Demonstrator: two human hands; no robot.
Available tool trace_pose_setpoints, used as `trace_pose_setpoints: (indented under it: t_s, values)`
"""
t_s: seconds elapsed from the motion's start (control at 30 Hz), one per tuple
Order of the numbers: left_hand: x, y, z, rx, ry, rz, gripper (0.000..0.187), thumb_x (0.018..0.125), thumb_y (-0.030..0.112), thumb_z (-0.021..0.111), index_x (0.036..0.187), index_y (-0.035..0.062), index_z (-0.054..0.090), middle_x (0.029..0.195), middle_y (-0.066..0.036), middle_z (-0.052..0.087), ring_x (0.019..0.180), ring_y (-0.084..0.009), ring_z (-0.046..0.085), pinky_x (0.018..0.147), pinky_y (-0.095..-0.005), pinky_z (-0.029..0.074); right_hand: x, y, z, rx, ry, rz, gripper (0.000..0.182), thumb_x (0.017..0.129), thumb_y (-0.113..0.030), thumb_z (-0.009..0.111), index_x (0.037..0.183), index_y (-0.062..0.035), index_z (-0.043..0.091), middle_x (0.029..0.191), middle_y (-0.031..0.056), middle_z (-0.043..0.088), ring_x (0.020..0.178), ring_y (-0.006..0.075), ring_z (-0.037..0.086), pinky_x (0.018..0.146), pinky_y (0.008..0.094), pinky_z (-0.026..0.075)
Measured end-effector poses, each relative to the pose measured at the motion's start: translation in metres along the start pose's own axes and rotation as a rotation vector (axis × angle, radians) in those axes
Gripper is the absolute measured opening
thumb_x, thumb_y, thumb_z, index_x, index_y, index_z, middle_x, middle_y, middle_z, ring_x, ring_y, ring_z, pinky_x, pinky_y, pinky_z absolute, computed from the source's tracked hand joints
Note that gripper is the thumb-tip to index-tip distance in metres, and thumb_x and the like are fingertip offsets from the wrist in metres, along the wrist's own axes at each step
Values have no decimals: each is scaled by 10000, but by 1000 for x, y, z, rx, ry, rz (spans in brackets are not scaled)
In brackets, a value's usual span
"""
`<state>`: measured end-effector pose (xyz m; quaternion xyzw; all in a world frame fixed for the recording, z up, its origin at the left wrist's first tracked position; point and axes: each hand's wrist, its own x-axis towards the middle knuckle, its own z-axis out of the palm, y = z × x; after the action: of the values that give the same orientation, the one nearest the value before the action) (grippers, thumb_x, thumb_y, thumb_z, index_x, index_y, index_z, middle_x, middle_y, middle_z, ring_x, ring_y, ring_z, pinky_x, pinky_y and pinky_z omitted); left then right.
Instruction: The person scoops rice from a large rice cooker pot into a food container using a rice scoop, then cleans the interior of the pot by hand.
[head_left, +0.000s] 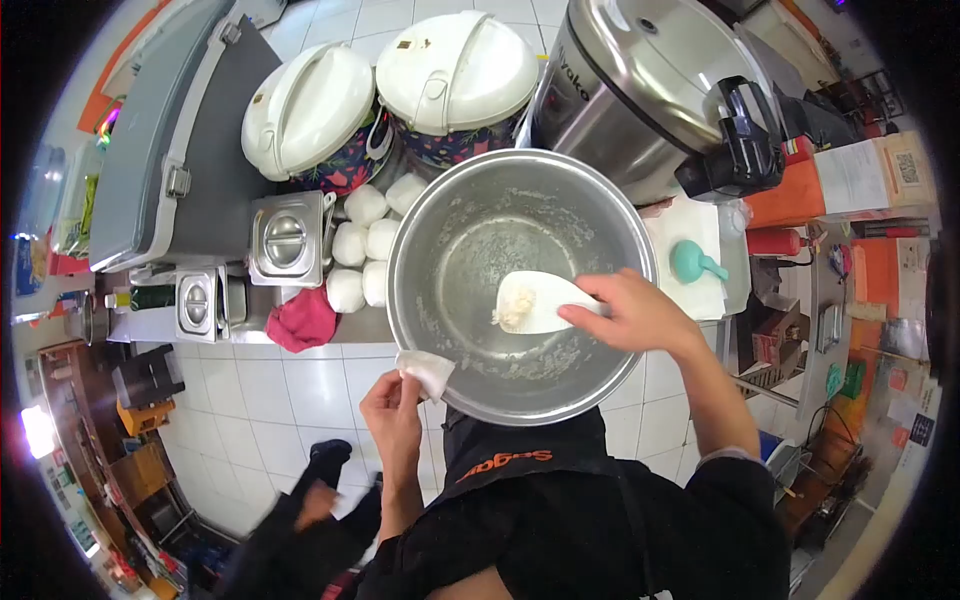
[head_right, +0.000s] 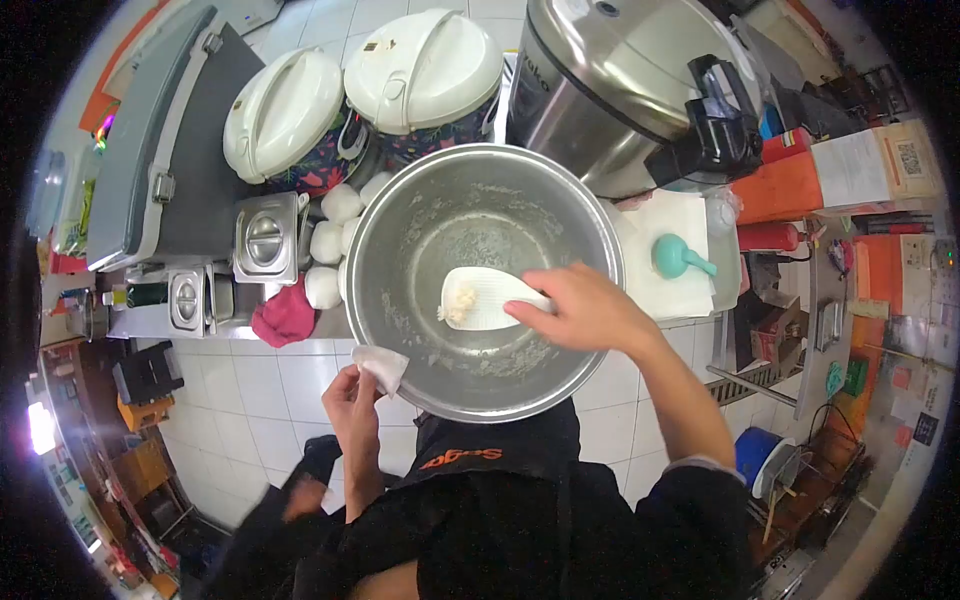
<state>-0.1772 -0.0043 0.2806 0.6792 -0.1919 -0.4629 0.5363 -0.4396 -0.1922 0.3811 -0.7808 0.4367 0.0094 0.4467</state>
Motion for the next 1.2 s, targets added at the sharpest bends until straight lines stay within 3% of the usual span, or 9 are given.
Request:
trace_pose_setpoints:
  t_s: [0.1,0.13,0.23,0.6,0.83,0.93,1.03,1.1,1.2]
  values:
    - [7,-13,-3,107,79,154,135,922,45,587,970,-70,637,826,-47,639,714,-76,579,667,-212,463,-28,9,7,222,243,39,311,880,-311,632,846,-2,633,631,164,587,524,254,544,530,334,419]
    - [5,-1,6,25,143,131,125,912,59,608,922,-64,626,825,-56,631,697,-79,585,647,-210,475,-37,20,13,276,326,42,287,890,-276,632,904,10,647,621,102,583,521,150,494,526,297,399]
    - [3,18,17,2,174,49,123,896,67,635,857,-47,607,831,-75,638,677,-90,601,599,-217,494,-58,30,20,419,514,111,274,902,-252,622,927,20,648,646,49,591,558,86,457,524,272,386]
    - [-13,58,37,641,181,212,277,790,126,765,871,-119,662,719,-120,674,621,-125,637,574,-215,500,-82,44,10,395,697,202,275,894,-256,624,931,16,645,670,73,609,555,101,464,518,280,386]
    - [-3,34,27,298,188,164,285,894,131,638,988,-138,648,815,-122,679,709,-125,640,626,-249,554,-78,61,13,494,725,64,276,887,-245,626,1012,0,648,716,116,638,569,119,500,540,296,410]
    - [10,9,11,327,106,111,229,890,166,644,971,-42,697,733,-9,627,647,-58,537,616,-200,448,-75,73,11,433,729,-45,269,897,-215,618,1033,15,643,734,80,652,620,83,507,569,270,417]
    - [8,-2,35,380,373,385,308,815,237,752,887,-29,613,699,5,550,645,-83,468,609,-269,419,-74,73,4,457,695,-133,262,901,-204,617,1021,28,637,726,70,642,613,72,483,559,259,403]
    - [3,-6,43,445,649,472,342,791,247,777,891,-18,586,704,-2,542,633,-90,467,615,-267,429,-83,67,-7,382,574,83,265,901,-204,619,1027,29,633,736,62,644,639,63,496,566,235,399]
    - [-13,12,55,396,534,403,304,781,232,787,825,-4,600,675,12,517,615,-76,453,581,-253,418,-84,71,0,420,573,32,264,901,-203,619,1027,28,632,738,74,642,671,58,522,583,217,406]
